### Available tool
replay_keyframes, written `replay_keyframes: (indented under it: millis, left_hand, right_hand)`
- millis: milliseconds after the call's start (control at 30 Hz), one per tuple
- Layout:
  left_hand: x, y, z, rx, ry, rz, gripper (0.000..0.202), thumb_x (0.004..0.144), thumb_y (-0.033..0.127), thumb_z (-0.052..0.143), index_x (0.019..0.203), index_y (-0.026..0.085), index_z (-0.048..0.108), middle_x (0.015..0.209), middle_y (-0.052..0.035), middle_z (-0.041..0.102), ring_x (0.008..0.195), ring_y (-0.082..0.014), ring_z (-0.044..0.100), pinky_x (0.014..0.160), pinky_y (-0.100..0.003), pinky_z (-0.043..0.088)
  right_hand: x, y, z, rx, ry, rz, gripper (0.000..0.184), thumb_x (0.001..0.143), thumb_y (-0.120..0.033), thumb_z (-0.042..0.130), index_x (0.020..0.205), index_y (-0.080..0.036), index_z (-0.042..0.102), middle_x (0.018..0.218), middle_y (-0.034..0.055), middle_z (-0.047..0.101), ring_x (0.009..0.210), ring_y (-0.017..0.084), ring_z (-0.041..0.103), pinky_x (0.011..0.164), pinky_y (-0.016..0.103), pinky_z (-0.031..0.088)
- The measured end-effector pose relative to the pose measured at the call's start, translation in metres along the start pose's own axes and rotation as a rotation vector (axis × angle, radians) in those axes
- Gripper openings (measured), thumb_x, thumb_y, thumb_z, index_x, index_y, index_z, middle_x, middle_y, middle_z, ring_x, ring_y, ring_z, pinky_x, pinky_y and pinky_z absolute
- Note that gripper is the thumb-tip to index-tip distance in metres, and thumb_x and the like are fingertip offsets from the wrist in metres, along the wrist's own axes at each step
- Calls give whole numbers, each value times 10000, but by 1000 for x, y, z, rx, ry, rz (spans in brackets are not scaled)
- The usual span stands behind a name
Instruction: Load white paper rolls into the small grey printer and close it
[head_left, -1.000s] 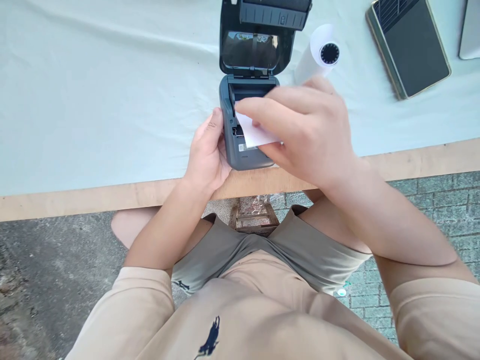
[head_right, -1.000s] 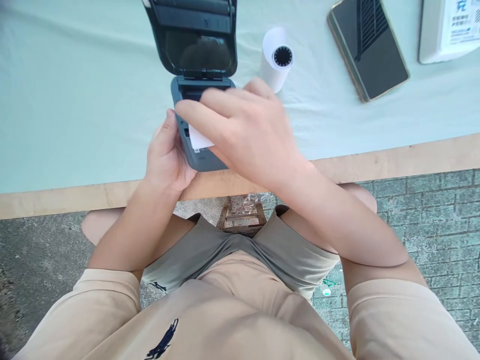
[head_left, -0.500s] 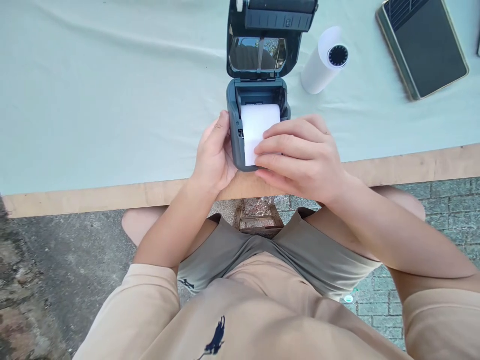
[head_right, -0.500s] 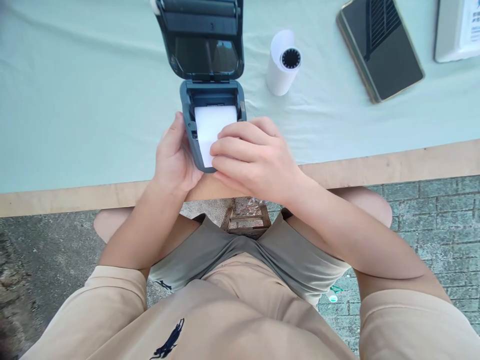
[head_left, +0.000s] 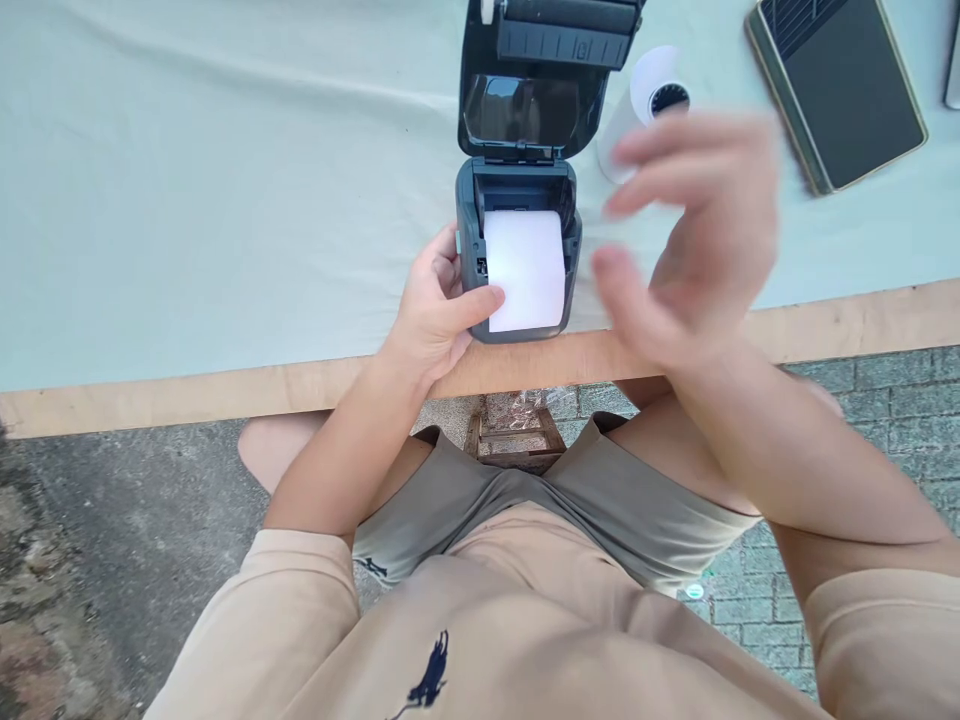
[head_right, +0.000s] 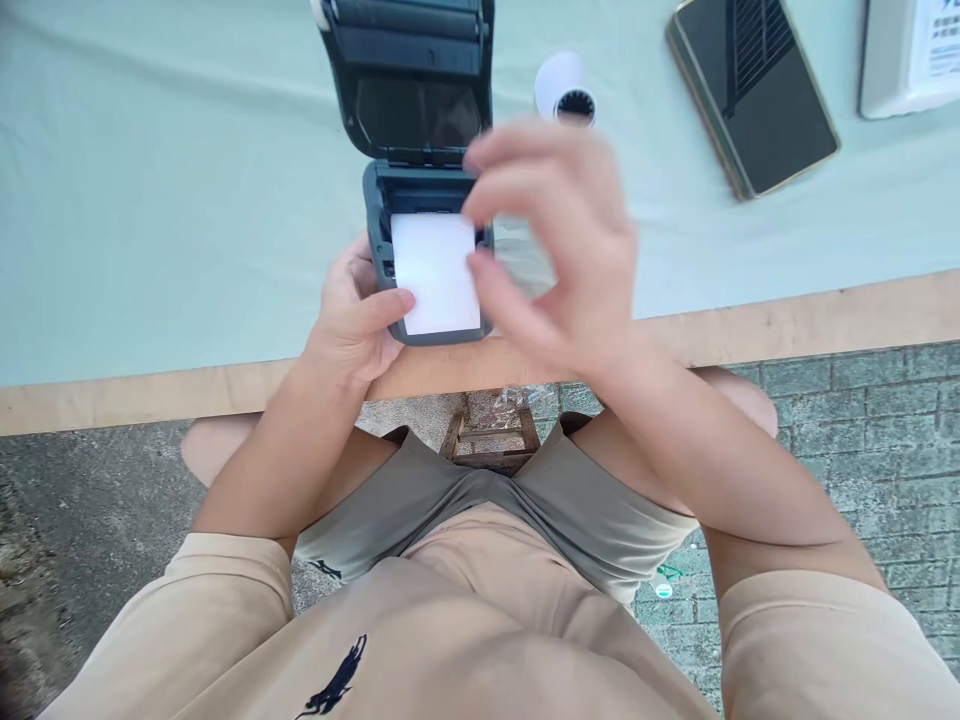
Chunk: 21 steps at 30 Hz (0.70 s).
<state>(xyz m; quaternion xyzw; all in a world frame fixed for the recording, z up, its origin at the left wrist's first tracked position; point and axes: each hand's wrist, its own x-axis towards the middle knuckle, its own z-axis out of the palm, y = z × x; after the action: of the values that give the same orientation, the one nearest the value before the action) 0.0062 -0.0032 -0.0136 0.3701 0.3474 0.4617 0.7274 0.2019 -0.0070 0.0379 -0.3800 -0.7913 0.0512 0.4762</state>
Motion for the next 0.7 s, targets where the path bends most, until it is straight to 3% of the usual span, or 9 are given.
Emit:
replay_keyframes:
  millis: [67,133,233,300,467,567,700]
  left_hand:
    - [0,1,0,16,-18,3,550,581,337,869,1051,221,607,1044,-38,733,1204,-326,651,811,-371,650]
    - [0,1,-1,29,-48,5,559,584,334,869,1066,219,610,1061,-48,736,1205,-336,652,795,-371,653]
    - [-1,0,-3,29,-71,12,552,587,330,868,1070,223,622,1021,-38,743,1133,-323,692,747,-355,656]
    - [-1,-1,-4,14,-60,20,516,594,329,867,1044,230,635,947,-13,738,1054,-297,726,705,-333,655]
    - [-2,1,-1,14,-45,14,512,585,356,877,1014,221,633,941,-16,741,1104,-309,708,753,-347,659]
    - [-2,2,0,13,-53,14,517,591,389,872,1010,218,620,1037,-39,748,1192,-331,662,805,-371,656]
    - [-2,2,-1,-1,-65,18,523,593,376,875,1021,219,620,1065,-42,751,1207,-332,654,800,-373,656]
  right_hand:
    - [7,5,-6,94,79,193,302,923,-374,535,1199,-257,573,1244,27,570,1243,228,537,932,382,533]
    - [13,8,-8,251,61,369,370,951,-381,482,1312,-310,513,1305,-10,534,1344,211,463,995,359,513]
    - [16,8,-4,476,-40,546,321,967,-376,408,1257,-318,533,1167,4,583,1146,210,576,944,372,538]
    - [14,5,0,543,-79,580,293,965,-448,407,1147,-285,568,1094,36,572,1011,220,589,898,394,545]
    - [3,-2,7,430,-161,461,198,905,-432,576,931,-237,565,1136,83,546,1206,239,508,953,398,523]
    - [-2,-2,8,421,-209,526,246,885,-467,620,1015,-268,558,1232,58,524,1225,231,514,942,382,547]
    - [-4,1,10,559,-256,684,459,853,-538,655,1223,-329,480,1319,30,508,1163,202,570,884,329,578]
